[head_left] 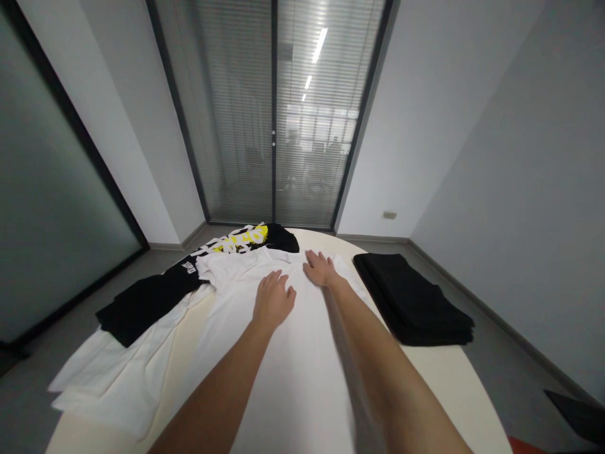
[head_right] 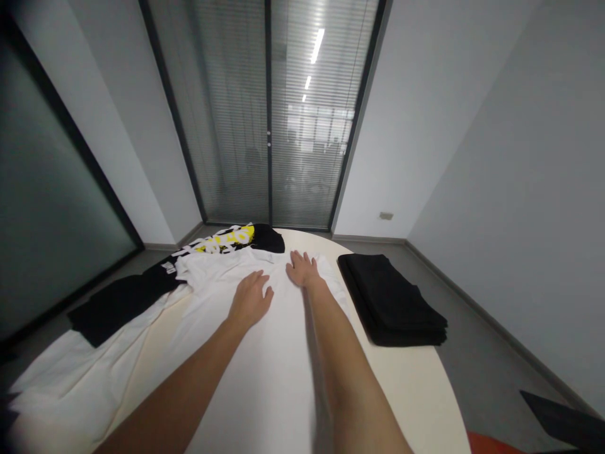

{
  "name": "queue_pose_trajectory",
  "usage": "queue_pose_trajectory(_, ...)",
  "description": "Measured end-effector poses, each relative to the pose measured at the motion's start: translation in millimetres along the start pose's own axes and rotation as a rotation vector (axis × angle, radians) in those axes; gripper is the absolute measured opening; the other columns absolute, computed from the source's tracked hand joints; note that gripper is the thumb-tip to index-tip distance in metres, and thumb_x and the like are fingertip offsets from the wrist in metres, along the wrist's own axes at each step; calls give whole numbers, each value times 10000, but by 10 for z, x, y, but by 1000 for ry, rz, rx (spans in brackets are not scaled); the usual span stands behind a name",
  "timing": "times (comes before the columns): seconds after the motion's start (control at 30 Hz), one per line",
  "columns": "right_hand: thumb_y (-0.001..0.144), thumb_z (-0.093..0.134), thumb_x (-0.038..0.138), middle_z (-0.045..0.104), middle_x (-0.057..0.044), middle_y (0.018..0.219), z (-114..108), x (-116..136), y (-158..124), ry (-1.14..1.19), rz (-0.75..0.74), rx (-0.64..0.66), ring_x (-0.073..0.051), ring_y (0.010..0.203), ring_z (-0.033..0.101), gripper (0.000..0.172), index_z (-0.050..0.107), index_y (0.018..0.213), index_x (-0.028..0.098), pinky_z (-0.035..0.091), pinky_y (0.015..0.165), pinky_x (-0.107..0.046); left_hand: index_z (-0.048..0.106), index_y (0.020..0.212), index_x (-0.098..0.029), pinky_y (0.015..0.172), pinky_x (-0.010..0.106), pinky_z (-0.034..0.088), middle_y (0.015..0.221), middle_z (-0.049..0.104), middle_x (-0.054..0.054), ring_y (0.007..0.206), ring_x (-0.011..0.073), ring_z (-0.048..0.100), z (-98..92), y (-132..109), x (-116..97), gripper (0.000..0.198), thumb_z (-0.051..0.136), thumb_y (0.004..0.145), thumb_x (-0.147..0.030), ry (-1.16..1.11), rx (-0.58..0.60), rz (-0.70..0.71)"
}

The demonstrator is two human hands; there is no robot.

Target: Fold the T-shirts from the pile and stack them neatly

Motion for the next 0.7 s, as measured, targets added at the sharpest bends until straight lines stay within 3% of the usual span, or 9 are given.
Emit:
queue_pose_trajectory(0.1, 1031, 290, 382, 344, -86, 1622, -137, -125, -97, 4, -3, -140, -265, 1480, 299, 542, 409, 1526, 195, 231, 1206, -464, 605, 1357, -126, 1177, 494, 317, 1477, 533, 168, 1398, 335, 448, 15, -6, -7, 474, 501, 943, -331, 9, 26, -2)
queue_pose_trajectory(0.23, 991, 351, 201, 485, -188, 1483, -338, -327, -308, -37, 166, -234, -272, 1315, 478, 476, 495, 1436, 113, 376, 1101, -380, 612, 1361, -158, 1187, 500, 304, 1506, 507, 148, 1419, 339, 419, 6, -11, -24, 481, 514, 939, -368, 14, 34, 24)
queue_pose_trajectory(0.4, 946, 466, 189, 514, -256, 1416, -445, -471, -520, -49, 414, -159, -313, 1300, 519, 473, 535, 1395, 57, 454, 1030, -379, 630, 1327, -175, 1150, 399, 371, 1416, 589, 113, 1306, 265, 517, -68, -35, -102, 424, 514, 936, -293, -40, 47, 193)
queue_pose_trajectory(0.5, 920, 547, 252, 569, -311, 1322, -454, -519, -581, -34, 525, -87, -354, 1212, 603, 473, 602, 1317, 1, 517, 939, -409, 678, 1212, -191, 1060, 373, 447, 1245, 679, 99, 1178, 246, 579, -104, -54, -147, 335, 473, 955, -256, -15, 75, 167)
queue_pose_trajectory(0.7, 893, 586, 237, 659, -276, 1220, -490, -542, -689, -19, 560, -24, -315, 1168, 655, 380, 690, 1205, 47, 531, 925, -375, 715, 1015, -191, 890, 371, 518, 1064, 703, 134, 1090, 272, 608, -145, -79, -242, 315, 406, 981, -240, 94, 110, 128)
Point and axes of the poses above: each hand's wrist, its own y-axis towards the middle knuckle, its own z-axis out of the palm, x = y × z, the point moved 2 cm from there along y, towards the middle knuckle
